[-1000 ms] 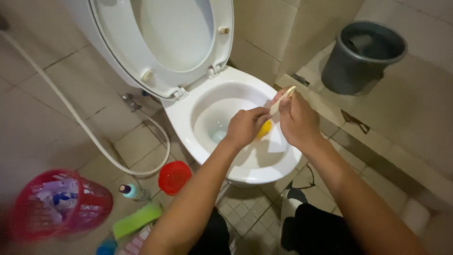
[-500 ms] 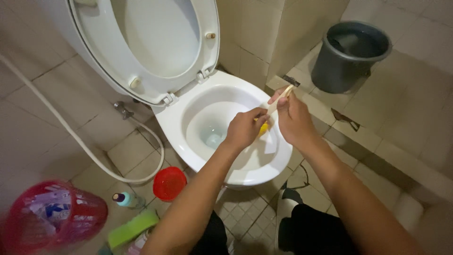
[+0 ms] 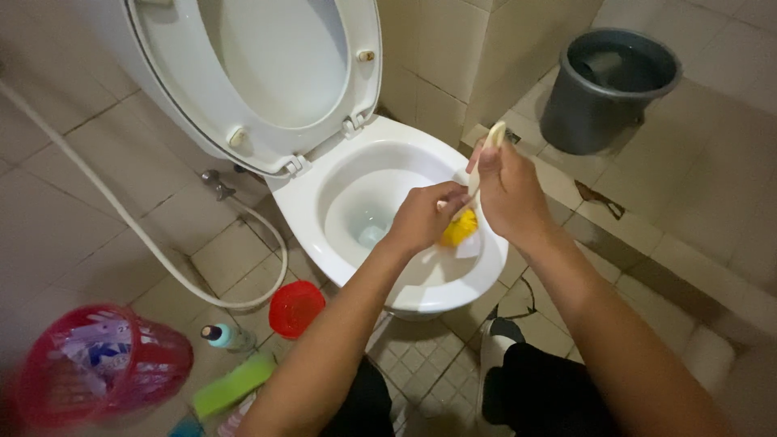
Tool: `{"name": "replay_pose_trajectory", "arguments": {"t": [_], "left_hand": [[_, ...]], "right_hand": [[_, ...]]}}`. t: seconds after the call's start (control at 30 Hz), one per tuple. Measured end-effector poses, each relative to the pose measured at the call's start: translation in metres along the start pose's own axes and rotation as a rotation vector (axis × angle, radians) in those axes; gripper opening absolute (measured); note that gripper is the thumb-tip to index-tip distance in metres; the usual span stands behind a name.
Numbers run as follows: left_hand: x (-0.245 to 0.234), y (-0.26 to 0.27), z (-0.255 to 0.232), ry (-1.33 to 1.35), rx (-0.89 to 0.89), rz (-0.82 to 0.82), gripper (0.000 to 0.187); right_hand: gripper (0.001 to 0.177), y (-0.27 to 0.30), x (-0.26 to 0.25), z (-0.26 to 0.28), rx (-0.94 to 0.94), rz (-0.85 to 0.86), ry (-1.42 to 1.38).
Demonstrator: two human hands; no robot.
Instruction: Apply cleaner to a toilet brush and scrub the inside of a toilet bowl.
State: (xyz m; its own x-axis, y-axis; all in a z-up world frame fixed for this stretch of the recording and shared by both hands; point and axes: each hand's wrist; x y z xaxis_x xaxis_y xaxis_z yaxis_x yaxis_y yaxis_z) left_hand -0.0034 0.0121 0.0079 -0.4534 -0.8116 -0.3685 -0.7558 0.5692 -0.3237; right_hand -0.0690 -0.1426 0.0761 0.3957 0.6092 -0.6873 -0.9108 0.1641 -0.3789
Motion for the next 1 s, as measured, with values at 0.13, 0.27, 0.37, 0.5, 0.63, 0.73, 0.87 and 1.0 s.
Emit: {"name": "replay_pose_trajectory", "arguments": {"t": [0.13,0.27,0.37,0.5,0.63,0.73,0.87,1.0], "left_hand": [[0.000,0.004,-0.004,0.069,-0.011,0.011,0.024],[-0.003,0.001,0.004,0.091,-0.001,0.004,0.022],[-0.005,0.004,-0.001,0.075,0.065,0.016,0.020],[-0.006,0.007,-0.005,0.126,0.049,0.019,0.017],[-0.015,0.014,-0.008,0.188,0.070,0.008,0.021],[-0.024,0.023,-0.014,0.193,-0.066,0.085,0.017],[-0.034,0.028,0.002,0.121,0.017,0.036,0.016],[-0.049,0.036,-0.002,0.089,0.043,0.007,0.015]], "right_hand": [[0.064,0.004,0.000,0.009,-0.099,-0.103,-0.144],[0.066,-0.004,0.005,0.006,-0.098,-0.121,-0.133],[0.065,-0.006,0.006,0.005,-0.074,-0.106,-0.129],[0.066,-0.010,0.012,0.011,-0.101,-0.157,-0.218],[0.064,-0.010,0.004,0.036,-0.033,-0.055,-0.130],[0.065,-0.008,0.011,0.038,-0.112,-0.082,-0.174],[0.067,-0.014,0.028,0.043,-0.106,-0.077,-0.180],[0.070,-0.023,0.038,0.045,-0.115,-0.093,-0.162]]}}
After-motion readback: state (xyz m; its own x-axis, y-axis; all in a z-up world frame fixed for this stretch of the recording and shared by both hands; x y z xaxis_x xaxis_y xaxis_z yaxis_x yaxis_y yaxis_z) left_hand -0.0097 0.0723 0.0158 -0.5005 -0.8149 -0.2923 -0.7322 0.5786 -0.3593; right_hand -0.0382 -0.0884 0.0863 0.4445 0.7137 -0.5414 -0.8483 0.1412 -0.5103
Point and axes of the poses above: each hand's wrist, its own y-axis away from the middle knuckle, its own x-axis out of the palm, z = x × y, and after that the axes turned 7 degrees about y, right-handed
